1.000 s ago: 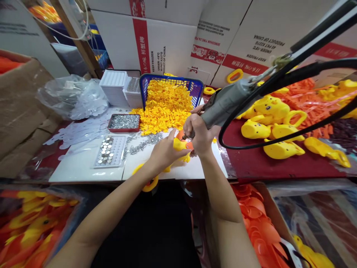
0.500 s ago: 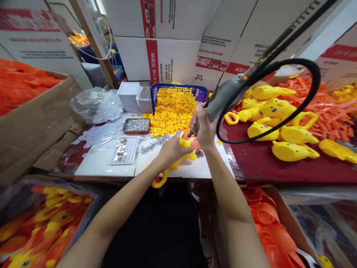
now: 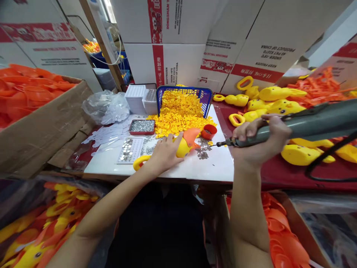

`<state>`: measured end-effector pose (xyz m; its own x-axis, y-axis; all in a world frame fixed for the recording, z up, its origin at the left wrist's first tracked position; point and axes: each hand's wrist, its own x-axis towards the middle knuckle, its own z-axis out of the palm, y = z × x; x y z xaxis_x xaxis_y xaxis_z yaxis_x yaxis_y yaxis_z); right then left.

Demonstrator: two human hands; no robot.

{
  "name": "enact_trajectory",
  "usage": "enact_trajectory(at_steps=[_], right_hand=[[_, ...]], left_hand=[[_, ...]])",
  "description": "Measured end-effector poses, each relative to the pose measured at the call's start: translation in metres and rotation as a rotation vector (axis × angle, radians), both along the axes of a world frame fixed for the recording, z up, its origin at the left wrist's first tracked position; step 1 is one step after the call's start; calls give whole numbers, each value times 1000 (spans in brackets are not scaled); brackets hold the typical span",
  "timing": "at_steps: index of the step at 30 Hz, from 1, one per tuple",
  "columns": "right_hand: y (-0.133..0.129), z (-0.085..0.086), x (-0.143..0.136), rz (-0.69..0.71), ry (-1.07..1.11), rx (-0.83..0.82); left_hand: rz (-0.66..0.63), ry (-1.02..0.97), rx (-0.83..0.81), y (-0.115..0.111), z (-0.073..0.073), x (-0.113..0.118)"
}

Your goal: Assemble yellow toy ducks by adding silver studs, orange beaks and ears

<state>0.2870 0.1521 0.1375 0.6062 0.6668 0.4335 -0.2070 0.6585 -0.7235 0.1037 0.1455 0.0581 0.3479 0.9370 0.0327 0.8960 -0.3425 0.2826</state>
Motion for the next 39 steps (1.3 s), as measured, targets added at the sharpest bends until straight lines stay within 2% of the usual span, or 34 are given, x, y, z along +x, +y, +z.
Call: enact_trajectory(at_steps=[3, 6, 9, 11, 13, 15, 18, 21, 23, 26, 28, 34, 39], right_hand=[[-8, 1, 6, -13, 32, -7], [-12, -2, 9, 14, 18, -2], [-14, -9, 9, 75, -8, -9], [-14, -13, 8, 94, -10, -15], [-13, -15, 6, 96, -7, -23], [-12, -16, 4, 99, -10, -24], [-13, -16, 1, 93, -8, -29], [-15, -15, 0, 81, 13, -43], [-16, -14, -1, 99, 19, -41], [-16, -11, -6, 145, 22, -38], [-17, -9, -11, 160, 36, -33], [-21, -11, -21, 195, 14, 28], [-25, -11, -23, 232, -14, 27]], left_hand=[[40, 163, 243, -15, -13, 8], [10, 260, 424, -33, -39, 21], [-21, 227, 603, -47, -67, 33], [-49, 174, 635, -50, -79, 39], [-113, 122, 601, -49, -84, 43], [-190, 65, 564, -48, -81, 42], [-221, -55, 477, -45, -63, 27], [-56, -147, 198, -27, -43, -5], [28, -130, 123, -5, -35, -31], [92, -80, 22, 28, -35, -58], [103, -52, -25, 40, -38, -65], [96, -61, -76, 35, -37, -58], [113, -127, -39, 33, -40, -59]])
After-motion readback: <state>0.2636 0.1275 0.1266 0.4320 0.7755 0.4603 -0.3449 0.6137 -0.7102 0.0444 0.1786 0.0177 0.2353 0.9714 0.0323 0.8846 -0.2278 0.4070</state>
